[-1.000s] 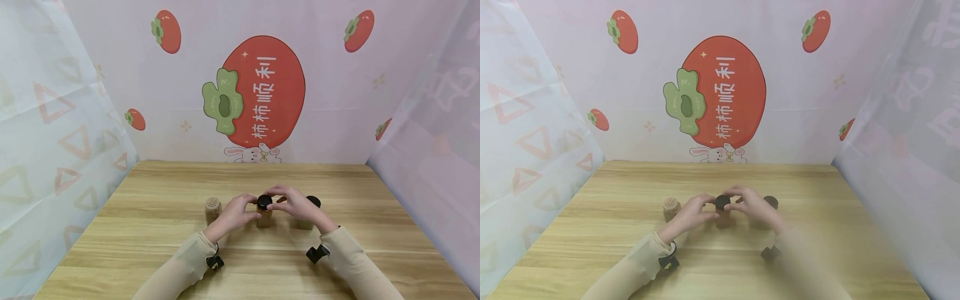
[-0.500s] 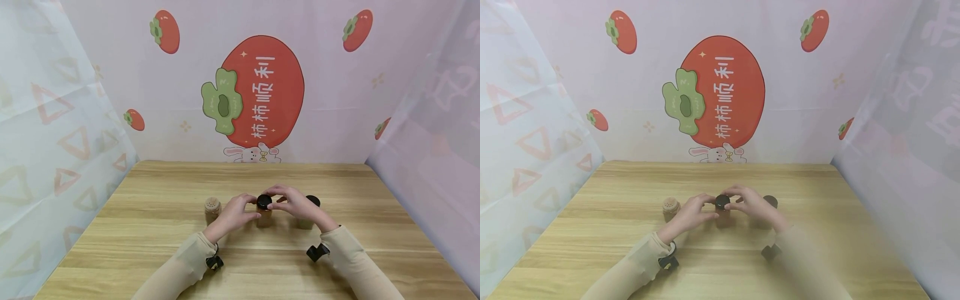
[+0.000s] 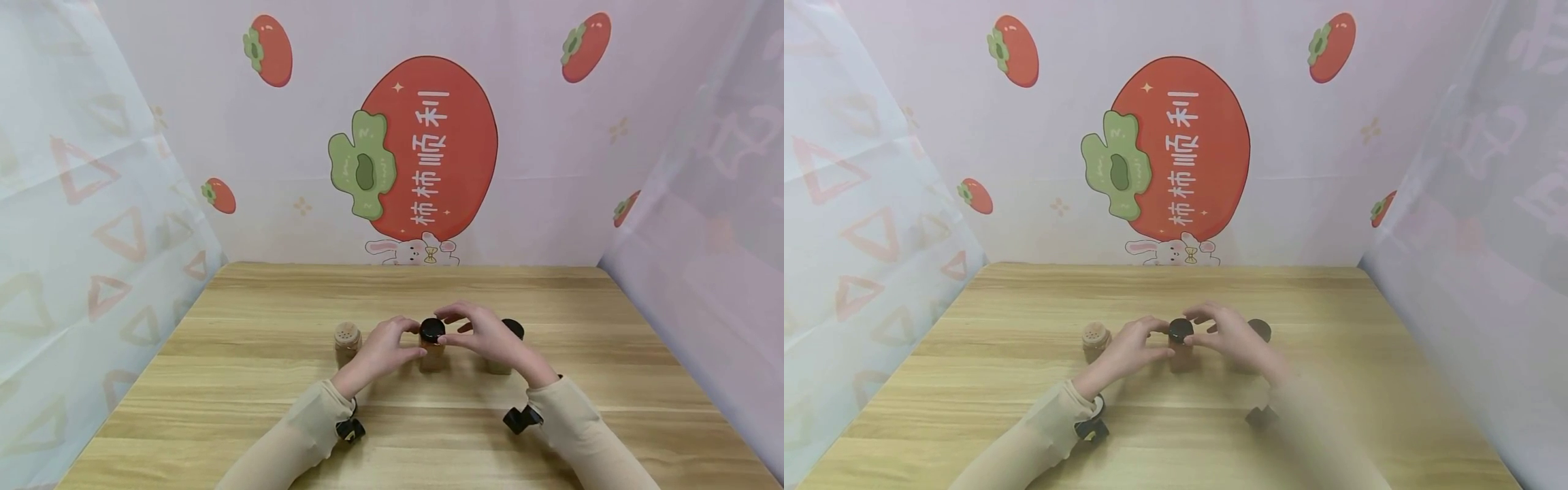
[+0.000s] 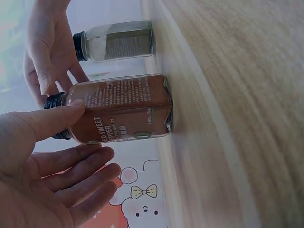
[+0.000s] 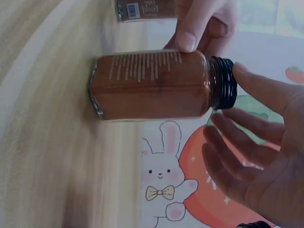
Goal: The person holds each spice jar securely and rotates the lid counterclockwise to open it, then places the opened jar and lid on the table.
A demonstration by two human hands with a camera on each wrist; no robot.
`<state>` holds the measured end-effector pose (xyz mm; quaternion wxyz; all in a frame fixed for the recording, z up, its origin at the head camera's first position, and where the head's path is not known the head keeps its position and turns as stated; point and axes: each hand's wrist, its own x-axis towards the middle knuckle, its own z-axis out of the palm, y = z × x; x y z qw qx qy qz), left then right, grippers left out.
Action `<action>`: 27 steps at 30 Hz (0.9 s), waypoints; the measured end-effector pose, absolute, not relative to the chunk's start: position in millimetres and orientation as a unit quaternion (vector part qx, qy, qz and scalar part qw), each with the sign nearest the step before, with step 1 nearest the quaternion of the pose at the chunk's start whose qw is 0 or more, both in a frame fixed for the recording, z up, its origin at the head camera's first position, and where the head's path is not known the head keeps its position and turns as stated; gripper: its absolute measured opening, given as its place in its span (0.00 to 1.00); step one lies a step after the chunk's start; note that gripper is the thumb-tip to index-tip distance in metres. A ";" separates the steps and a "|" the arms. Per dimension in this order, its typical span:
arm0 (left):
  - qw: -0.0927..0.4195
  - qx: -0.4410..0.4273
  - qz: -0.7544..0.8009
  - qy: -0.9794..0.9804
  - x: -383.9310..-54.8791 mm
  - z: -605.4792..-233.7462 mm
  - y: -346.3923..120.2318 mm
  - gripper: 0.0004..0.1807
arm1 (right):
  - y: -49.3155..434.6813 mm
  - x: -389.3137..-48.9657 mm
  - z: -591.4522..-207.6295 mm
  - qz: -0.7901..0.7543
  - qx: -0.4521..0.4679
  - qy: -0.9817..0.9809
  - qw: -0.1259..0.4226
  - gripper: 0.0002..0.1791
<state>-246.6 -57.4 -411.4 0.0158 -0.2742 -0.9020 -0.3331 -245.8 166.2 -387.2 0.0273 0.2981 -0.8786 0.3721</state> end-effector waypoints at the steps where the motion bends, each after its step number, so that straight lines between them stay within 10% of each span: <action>1: 0.015 -0.274 -0.333 -0.902 -246.4 -410.7 -57.4 0.22 | 165.5 -244.6 -387.4 0.375 0.292 -0.879 0.031 0.25; 27: 0.019 -0.282 -0.324 -0.903 -238.8 -408.1 -58.5 0.21 | 153.2 -228.4 -394.0 0.384 0.213 -0.896 0.069 0.20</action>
